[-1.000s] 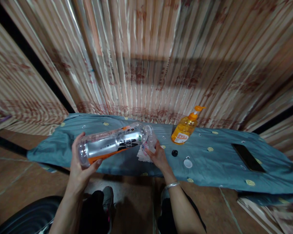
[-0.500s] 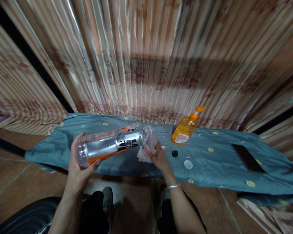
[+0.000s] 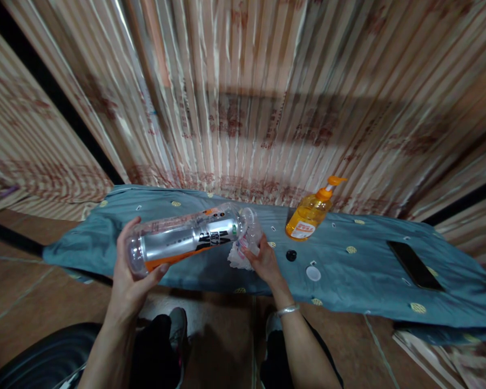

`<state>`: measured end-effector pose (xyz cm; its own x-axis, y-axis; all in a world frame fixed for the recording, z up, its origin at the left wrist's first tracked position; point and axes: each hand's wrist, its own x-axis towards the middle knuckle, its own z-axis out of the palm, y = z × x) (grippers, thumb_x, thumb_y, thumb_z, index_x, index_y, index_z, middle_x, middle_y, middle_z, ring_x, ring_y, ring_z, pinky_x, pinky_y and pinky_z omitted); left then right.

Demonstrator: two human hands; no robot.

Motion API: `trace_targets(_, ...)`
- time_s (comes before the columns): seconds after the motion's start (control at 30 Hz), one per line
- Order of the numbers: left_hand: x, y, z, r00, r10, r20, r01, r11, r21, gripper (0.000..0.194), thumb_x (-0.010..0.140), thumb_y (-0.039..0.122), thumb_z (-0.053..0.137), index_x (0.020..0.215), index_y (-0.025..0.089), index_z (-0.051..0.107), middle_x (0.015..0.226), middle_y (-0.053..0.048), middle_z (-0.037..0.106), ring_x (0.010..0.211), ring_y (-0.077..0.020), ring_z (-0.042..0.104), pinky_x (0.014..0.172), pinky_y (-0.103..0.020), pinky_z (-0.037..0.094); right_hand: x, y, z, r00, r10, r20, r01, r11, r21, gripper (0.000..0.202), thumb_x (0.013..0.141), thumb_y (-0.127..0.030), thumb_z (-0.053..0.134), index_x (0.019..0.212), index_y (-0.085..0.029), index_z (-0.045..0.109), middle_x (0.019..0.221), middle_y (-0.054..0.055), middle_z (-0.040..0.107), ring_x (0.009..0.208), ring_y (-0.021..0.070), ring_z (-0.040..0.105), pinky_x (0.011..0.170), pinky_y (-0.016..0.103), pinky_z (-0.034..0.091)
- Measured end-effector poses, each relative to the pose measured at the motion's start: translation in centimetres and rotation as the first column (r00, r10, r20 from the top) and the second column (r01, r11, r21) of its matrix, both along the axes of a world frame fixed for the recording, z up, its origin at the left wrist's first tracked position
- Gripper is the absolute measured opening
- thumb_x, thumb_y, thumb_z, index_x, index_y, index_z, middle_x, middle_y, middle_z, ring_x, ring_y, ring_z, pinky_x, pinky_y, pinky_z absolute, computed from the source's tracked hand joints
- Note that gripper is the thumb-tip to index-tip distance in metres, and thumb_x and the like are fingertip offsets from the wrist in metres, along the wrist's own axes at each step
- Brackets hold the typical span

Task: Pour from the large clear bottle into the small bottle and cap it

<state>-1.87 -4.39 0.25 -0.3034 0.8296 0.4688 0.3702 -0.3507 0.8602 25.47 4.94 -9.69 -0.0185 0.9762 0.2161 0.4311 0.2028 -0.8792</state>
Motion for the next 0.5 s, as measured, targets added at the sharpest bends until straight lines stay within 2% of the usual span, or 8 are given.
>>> trace_targets(0.5, 0.1, -0.2, 0.3, 1.0, 0.003, -0.003, -0.003, 1.0, 0.004, 0.1, 0.061, 0.04, 0.083, 0.146, 0.022, 0.033, 0.133, -0.013, 0.052, 0.12, -0.0312, 0.057, 0.104, -0.046, 0.047, -0.4, -0.4, 1.2, 1.0, -0.019, 0.011, 0.02, 0.999, -0.049, 0.057, 0.073, -0.052, 0.066, 0.116, -0.018, 0.054, 0.102, 0.013, 0.073, 0.088, 0.0291, 0.069, 0.082, 0.044, 0.054)
